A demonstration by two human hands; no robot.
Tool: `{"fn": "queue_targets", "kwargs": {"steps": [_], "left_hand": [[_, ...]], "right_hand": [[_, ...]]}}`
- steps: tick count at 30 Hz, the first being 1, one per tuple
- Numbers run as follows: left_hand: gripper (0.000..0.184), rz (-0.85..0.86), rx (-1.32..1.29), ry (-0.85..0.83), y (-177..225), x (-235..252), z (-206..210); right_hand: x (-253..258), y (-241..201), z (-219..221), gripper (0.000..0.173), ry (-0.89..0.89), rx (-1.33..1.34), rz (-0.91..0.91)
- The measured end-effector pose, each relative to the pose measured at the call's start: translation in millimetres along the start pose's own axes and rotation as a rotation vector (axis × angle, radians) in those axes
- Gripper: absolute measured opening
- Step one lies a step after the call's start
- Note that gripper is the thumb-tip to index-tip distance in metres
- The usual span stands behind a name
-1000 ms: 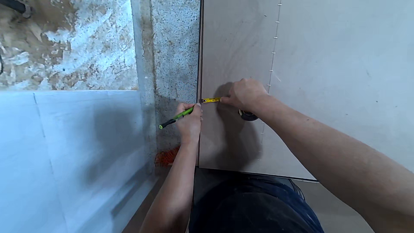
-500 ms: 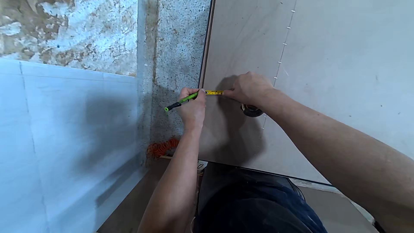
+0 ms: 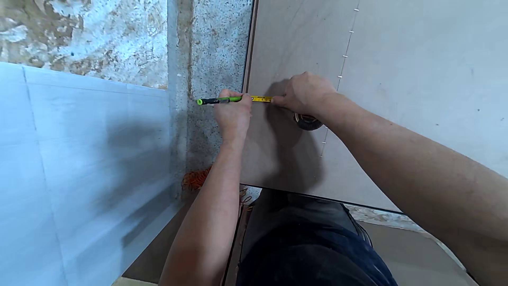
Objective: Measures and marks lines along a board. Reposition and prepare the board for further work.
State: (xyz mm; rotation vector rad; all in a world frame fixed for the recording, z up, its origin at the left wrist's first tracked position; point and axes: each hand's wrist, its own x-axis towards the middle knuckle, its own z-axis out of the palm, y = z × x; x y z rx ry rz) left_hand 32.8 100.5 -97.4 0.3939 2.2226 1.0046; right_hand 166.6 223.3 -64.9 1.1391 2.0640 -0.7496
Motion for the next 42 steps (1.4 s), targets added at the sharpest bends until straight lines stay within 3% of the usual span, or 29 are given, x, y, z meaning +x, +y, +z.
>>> {"fn": "queue_targets", "kwargs": {"steps": [8,22,42], "left_hand": [[0.014,0.052,-0.052,0.021,-4.0,-2.7,0.8],[0.013,0.045,0.135,-0.037,3.6,-0.3,-2.0],[0.015,0.013,0.108,-0.032,-9.7,-14.8,-9.5]], "right_hand": [[-2.7,-1.0,2.3,0.067,0.007,0.016,-0.014],[-6.3,-3.6,2.0,0.065,-0.001,0.043,0.01],[-13.4,-6.6,10.6,0.063,-0.023,-0.007,-0.018]]}}
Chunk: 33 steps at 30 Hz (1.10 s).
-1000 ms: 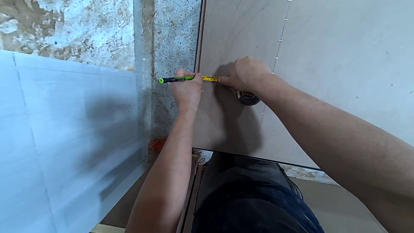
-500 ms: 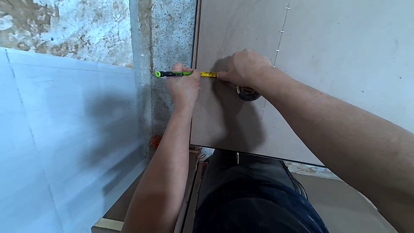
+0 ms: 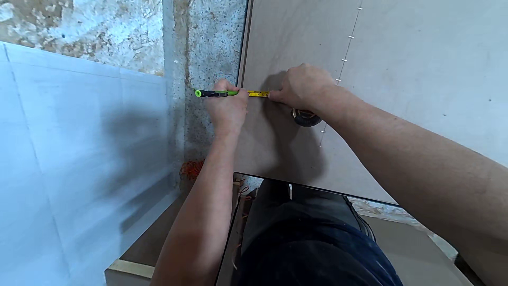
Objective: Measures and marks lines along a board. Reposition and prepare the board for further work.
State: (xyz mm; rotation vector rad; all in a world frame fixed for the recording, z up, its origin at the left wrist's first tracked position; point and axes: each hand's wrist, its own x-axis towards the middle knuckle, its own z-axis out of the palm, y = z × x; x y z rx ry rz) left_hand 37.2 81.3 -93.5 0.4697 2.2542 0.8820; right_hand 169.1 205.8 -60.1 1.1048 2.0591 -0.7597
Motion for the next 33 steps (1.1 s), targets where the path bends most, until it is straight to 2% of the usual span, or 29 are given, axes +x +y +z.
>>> {"fn": "queue_targets", "kwargs": {"steps": [33], "left_hand": [[0.015,-0.003,0.035,0.053,-37.3,-47.9,-9.8]], "right_hand": [[-22.2,-8.1,30.9,0.063,-0.031,-0.102,-0.06]]}}
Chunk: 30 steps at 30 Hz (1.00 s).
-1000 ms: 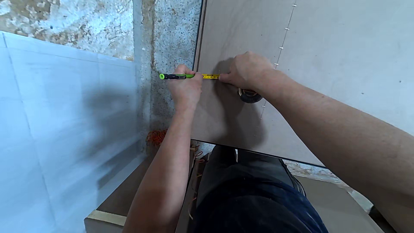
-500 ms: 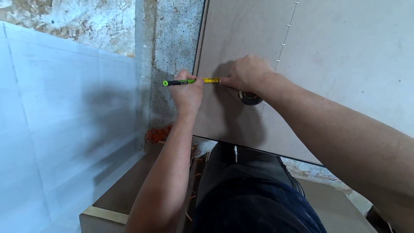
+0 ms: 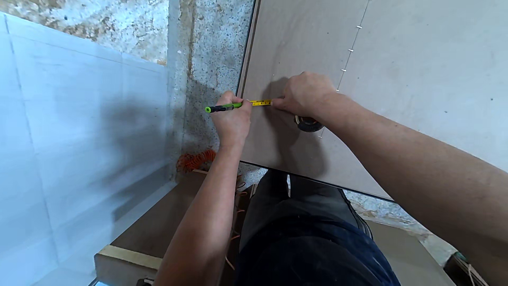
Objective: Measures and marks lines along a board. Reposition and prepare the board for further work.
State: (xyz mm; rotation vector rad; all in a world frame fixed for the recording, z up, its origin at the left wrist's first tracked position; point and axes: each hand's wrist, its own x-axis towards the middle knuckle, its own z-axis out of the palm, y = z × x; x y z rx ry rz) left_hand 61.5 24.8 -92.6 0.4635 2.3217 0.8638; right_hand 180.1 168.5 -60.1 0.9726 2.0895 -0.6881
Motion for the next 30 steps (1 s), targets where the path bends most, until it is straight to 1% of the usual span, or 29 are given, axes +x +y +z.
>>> {"fn": "queue_targets", "kwargs": {"steps": [13,20,25,30], "left_hand": [[0.015,-0.018,0.013,0.029,-13.2,-21.1,-1.0],[0.012,-0.022,0.047,0.021,-15.6,-20.8,-0.3],[0.011,-0.048,0.059,0.032,-11.2,-22.1,0.2],[0.011,-0.041,0.057,0.031,-13.0,-22.1,1.4]], "right_hand": [[-8.3,-2.3,12.1,0.063,-0.019,-0.026,-0.034],[-3.3,-1.2,12.0,0.063,-0.017,-0.039,-0.045],[-5.7,-0.6,15.1,0.066,0.016,-0.063,-0.059],[-8.7,-3.0,15.1,0.067,0.009,-0.062,-0.044]]}}
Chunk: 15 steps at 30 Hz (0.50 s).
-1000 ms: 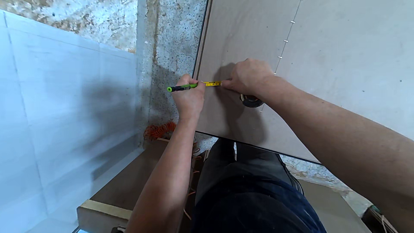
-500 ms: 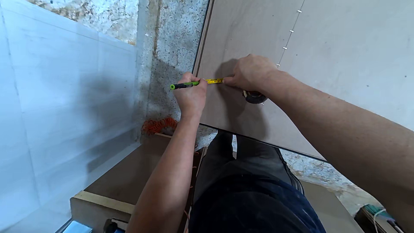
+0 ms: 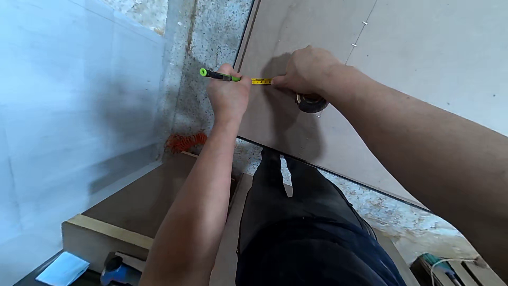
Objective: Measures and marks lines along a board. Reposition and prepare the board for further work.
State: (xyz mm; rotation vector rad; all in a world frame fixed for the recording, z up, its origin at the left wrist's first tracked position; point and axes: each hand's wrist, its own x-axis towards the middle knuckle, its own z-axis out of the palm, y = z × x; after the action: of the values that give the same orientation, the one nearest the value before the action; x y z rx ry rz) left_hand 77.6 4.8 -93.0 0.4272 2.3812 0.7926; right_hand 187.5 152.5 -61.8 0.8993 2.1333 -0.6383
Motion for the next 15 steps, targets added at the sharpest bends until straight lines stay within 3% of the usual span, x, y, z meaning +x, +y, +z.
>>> {"fn": "queue_targets", "kwargs": {"steps": [15], "left_hand": [[0.013,0.028,-0.004,0.037,-3.7,-2.8,1.4]], "right_hand": [[1.3,-0.9,0.1,0.068,0.019,-0.054,-0.038]]}}
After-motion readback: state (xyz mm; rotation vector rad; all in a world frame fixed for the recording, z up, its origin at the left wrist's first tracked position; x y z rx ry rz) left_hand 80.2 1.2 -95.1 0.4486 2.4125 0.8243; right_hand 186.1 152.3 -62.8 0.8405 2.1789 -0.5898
